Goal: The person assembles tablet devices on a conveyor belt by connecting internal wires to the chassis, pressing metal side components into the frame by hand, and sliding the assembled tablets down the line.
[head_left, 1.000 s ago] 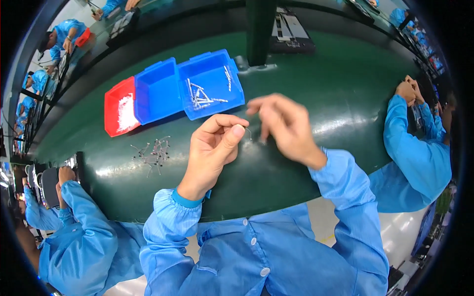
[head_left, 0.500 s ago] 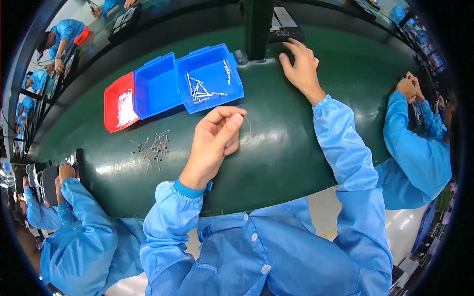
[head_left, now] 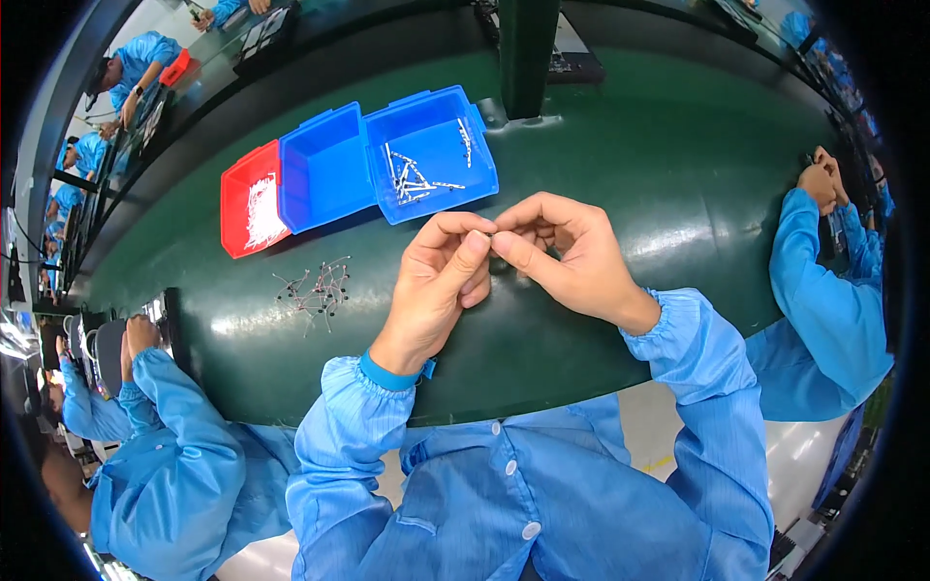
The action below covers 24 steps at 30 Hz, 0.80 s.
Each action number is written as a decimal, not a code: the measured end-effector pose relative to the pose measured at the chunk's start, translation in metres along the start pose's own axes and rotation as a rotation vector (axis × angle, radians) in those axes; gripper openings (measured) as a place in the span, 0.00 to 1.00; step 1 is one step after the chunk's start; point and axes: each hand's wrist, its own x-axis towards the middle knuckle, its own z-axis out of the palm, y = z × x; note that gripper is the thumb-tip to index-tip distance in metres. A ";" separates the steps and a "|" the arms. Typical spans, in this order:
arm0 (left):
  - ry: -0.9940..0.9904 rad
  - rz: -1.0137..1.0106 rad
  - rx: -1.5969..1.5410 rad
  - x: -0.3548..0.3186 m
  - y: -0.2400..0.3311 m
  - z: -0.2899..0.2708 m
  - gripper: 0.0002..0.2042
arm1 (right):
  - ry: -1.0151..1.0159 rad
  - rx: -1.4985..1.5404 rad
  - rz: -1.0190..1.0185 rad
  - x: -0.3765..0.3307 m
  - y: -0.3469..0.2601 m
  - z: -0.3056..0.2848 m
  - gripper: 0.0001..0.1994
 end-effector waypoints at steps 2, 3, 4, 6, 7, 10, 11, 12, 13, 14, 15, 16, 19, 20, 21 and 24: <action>-0.001 -0.009 0.013 0.001 -0.001 0.000 0.06 | 0.001 0.040 0.002 0.000 0.001 -0.001 0.08; 0.017 0.006 0.059 0.001 -0.001 0.001 0.07 | 0.004 0.042 0.003 0.000 0.002 -0.002 0.08; 0.034 0.021 0.105 0.001 -0.001 0.002 0.08 | 0.011 0.045 0.017 -0.001 0.002 -0.004 0.06; 0.093 0.029 0.114 0.001 0.001 0.010 0.10 | 0.023 0.050 0.032 -0.002 0.001 -0.005 0.05; 0.155 0.041 0.122 0.002 0.002 0.013 0.12 | 0.063 -0.104 -0.032 -0.002 -0.004 -0.005 0.04; 0.136 0.049 0.145 0.002 0.000 0.009 0.12 | 0.117 -0.294 -0.160 -0.001 -0.008 -0.002 0.03; 0.136 0.046 0.145 0.002 -0.001 0.008 0.12 | 0.130 -0.330 -0.224 -0.001 -0.008 -0.002 0.04; 0.125 0.069 0.151 0.003 -0.003 0.007 0.12 | 0.132 -0.330 -0.222 -0.002 -0.008 -0.002 0.04; 0.115 0.092 0.158 0.003 -0.003 0.006 0.12 | 0.137 -0.345 -0.238 -0.002 -0.008 -0.001 0.04; 0.115 0.088 0.158 0.003 -0.003 0.007 0.12 | 0.142 -0.361 -0.255 -0.002 -0.009 -0.001 0.05; 0.137 0.080 0.171 0.003 -0.003 0.007 0.11 | 0.143 -0.360 -0.253 -0.002 -0.009 0.000 0.05; 0.159 0.073 0.185 0.002 -0.003 0.007 0.10 | 0.147 -0.386 -0.272 -0.002 -0.009 0.000 0.05; 0.164 0.128 0.223 0.003 -0.004 0.005 0.07 | 0.149 -0.422 -0.287 -0.003 -0.008 0.001 0.05; 0.163 0.128 0.223 0.003 -0.004 0.005 0.07 | 0.147 -0.433 -0.281 -0.003 -0.008 0.001 0.05; 0.170 0.173 0.262 0.003 -0.004 0.006 0.06 | 0.147 -0.433 -0.281 -0.004 -0.009 0.001 0.05; 0.191 0.254 0.352 0.003 -0.002 0.007 0.05 | 0.151 -0.419 -0.230 -0.004 -0.010 0.001 0.04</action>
